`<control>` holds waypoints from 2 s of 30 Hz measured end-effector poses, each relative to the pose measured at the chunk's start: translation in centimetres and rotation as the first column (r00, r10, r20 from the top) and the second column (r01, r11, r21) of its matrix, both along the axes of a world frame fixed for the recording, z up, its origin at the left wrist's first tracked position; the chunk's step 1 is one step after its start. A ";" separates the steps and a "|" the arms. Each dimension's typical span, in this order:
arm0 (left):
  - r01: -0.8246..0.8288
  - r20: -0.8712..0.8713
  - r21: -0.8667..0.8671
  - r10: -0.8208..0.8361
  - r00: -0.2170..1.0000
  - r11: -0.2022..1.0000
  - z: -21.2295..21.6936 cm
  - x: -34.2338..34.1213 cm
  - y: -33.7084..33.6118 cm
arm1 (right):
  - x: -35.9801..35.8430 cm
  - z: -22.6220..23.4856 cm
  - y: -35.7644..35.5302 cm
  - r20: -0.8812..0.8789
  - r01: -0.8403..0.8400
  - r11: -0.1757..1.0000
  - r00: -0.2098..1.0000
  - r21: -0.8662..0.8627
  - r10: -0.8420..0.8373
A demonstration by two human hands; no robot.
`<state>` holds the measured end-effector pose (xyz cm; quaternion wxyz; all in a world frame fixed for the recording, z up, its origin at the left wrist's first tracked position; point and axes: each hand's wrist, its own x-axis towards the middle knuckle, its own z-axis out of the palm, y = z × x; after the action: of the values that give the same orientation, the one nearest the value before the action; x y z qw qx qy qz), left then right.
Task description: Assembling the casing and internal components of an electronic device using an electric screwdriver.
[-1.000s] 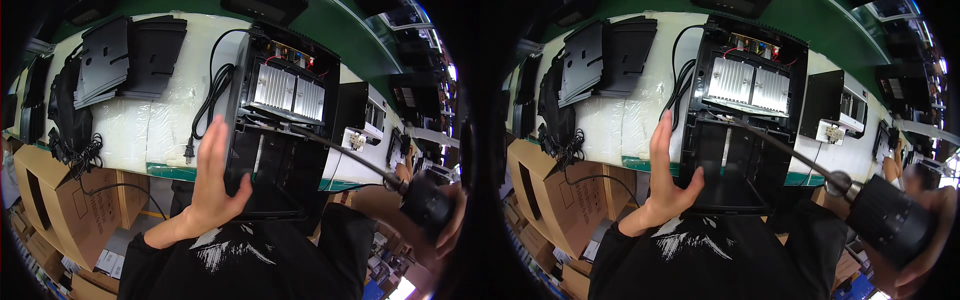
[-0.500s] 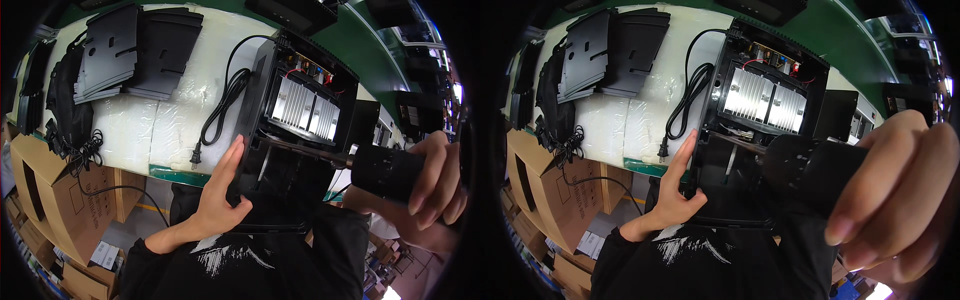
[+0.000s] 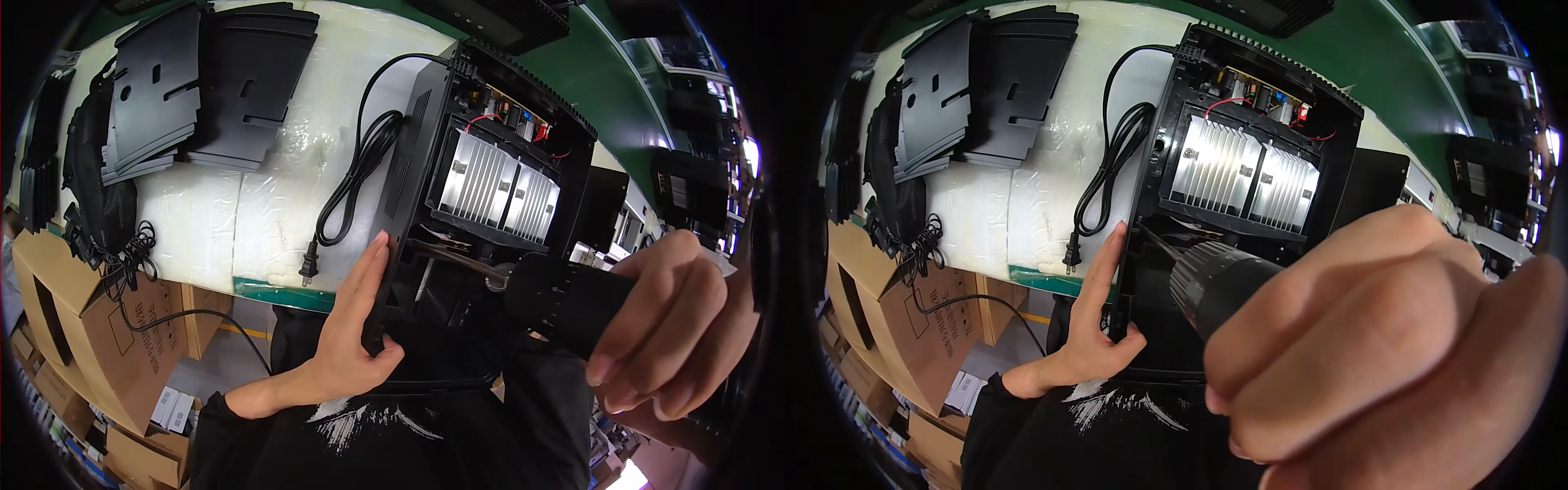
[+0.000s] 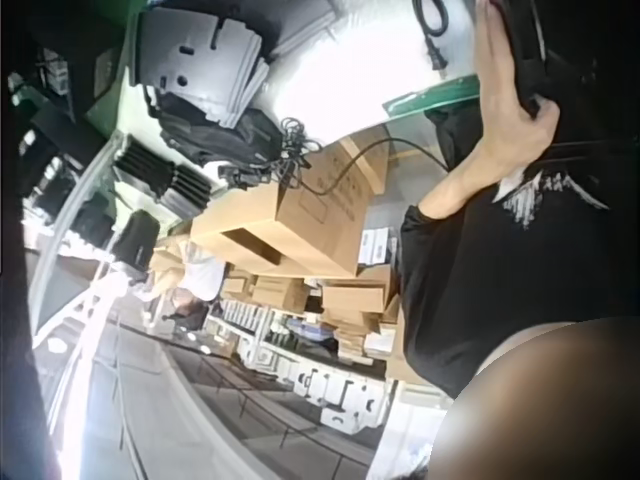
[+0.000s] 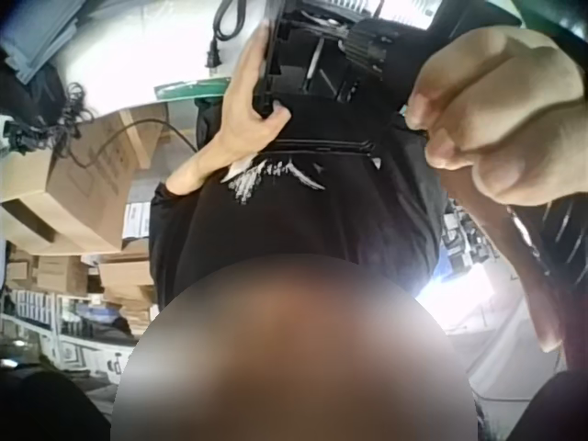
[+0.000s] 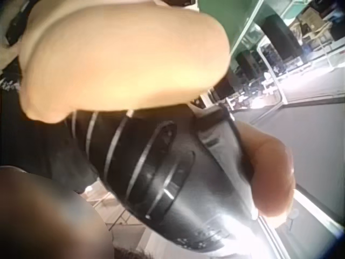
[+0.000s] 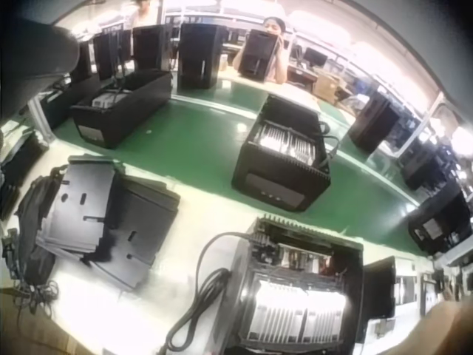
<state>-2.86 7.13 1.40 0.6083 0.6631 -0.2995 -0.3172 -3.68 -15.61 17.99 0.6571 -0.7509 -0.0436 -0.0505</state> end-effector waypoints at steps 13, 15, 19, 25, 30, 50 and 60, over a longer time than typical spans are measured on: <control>-0.041 0.005 -0.047 0.042 0.999 0.998 -0.1 0.0 0.0 | 2.6 -3.1 1.3 0.182 -0.349 0.936 0.919 -0.035 0.350; -0.050 -0.004 -0.061 0.050 0.999 0.997 -0.3 -0.1 0.0 | 2.6 -3.4 1.4 0.172 -0.373 0.928 0.912 -0.026 0.371; -0.079 -0.077 -0.072 0.074 0.994 0.994 -0.2 -0.4 0.0 | 3.0 -3.5 2.2 0.206 -0.413 0.911 0.893 0.015 0.401; -0.120 -0.088 -0.107 0.110 0.990 0.987 0.2 -0.8 0.0 | 2.6 -5.5 5.0 0.494 -0.212 0.973 0.858 0.087 0.143; -0.128 -0.087 -0.149 0.116 0.989 0.980 -0.1 -0.9 -0.1 | 2.6 -6.2 6.3 0.523 -0.180 0.977 0.847 0.111 0.097; -0.165 -0.097 -0.154 0.152 0.984 0.974 -0.4 -1.1 0.4 | 3.2 -6.2 6.2 0.517 -0.177 0.975 0.852 0.135 0.083; -0.139 -0.179 -0.164 0.110 0.978 0.977 -0.1 -1.2 -0.2 | -3.1 -0.4 3.2 0.755 -0.277 0.825 0.608 0.494 -0.248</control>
<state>-4.07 6.97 1.33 0.7064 0.5950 -0.2314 -0.3058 -6.81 -12.45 17.55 0.7595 -0.4181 -0.3193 -0.3825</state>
